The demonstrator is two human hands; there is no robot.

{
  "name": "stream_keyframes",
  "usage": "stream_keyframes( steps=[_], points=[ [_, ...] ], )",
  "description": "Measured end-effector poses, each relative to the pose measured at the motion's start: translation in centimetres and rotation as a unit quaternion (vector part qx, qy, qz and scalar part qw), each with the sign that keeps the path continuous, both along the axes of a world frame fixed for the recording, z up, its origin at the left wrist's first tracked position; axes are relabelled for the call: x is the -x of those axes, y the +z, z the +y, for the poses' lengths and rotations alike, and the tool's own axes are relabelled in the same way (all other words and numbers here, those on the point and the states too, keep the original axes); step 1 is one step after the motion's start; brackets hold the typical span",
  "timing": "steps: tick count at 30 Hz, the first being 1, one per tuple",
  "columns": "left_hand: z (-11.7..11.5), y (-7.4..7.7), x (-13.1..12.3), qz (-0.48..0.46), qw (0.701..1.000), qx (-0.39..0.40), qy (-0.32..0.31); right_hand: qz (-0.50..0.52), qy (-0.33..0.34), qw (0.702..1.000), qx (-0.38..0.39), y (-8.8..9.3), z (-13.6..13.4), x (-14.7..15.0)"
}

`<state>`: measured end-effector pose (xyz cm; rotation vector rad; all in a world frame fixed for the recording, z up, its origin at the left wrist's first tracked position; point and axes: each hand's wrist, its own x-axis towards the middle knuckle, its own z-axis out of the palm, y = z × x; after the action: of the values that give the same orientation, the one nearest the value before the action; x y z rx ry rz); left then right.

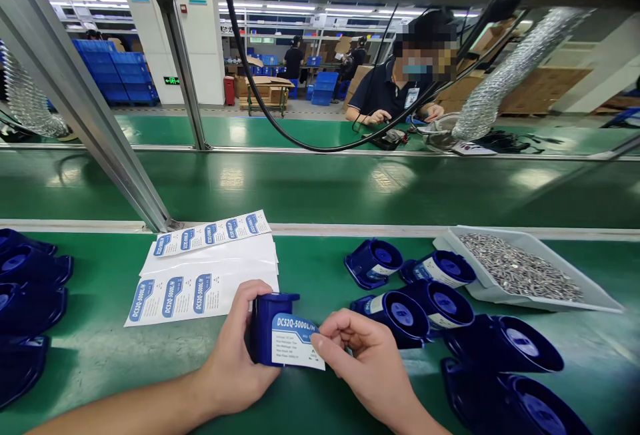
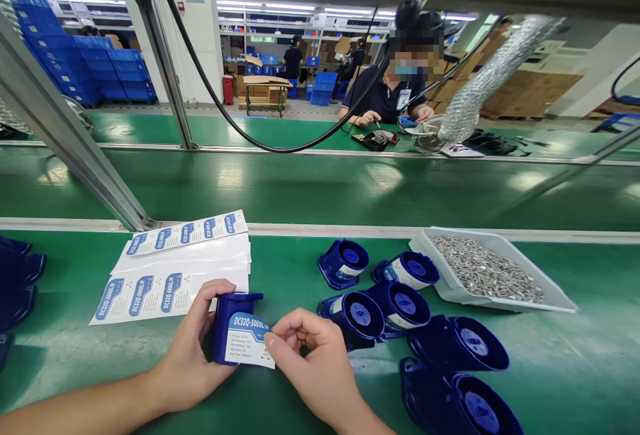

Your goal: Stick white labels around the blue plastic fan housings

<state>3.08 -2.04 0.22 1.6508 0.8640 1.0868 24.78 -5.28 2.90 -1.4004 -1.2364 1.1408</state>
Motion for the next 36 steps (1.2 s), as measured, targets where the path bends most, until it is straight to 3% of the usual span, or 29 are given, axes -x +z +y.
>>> stream_keyframes(
  steps=[8, 15, 22, 27, 31, 36],
  points=[
    [-0.1, -0.6, -0.3, -0.039, 0.999, -0.028, -0.004, 0.012, 0.042, 0.999, -0.014, -0.4, 0.3, -0.4],
    [-0.1, -0.9, -0.3, -0.049, 0.998, -0.033, -0.007, 0.024, 0.035, 0.999, -0.018, 0.3, 0.6, -0.2],
    [-0.1, -0.5, -0.4, -0.066, 0.997, -0.028, -0.018, -0.037, 0.036, 0.997, -0.057, 0.7, 0.1, 0.2],
    [0.2, -0.7, -0.3, -0.051, 0.998, -0.024, -0.003, -0.022, 0.015, 0.999, -0.037, 0.4, 0.7, -0.1],
    [0.3, -1.2, -0.1, -0.001, 0.998, -0.060, 0.016, 0.052, 0.029, 0.998, -0.007, 0.2, 0.9, 0.4],
    [0.1, -1.5, 0.1, 0.046, 0.988, -0.149, -0.022, 0.071, 0.089, 0.993, 0.030, 0.3, 0.5, 1.9]
  ],
)
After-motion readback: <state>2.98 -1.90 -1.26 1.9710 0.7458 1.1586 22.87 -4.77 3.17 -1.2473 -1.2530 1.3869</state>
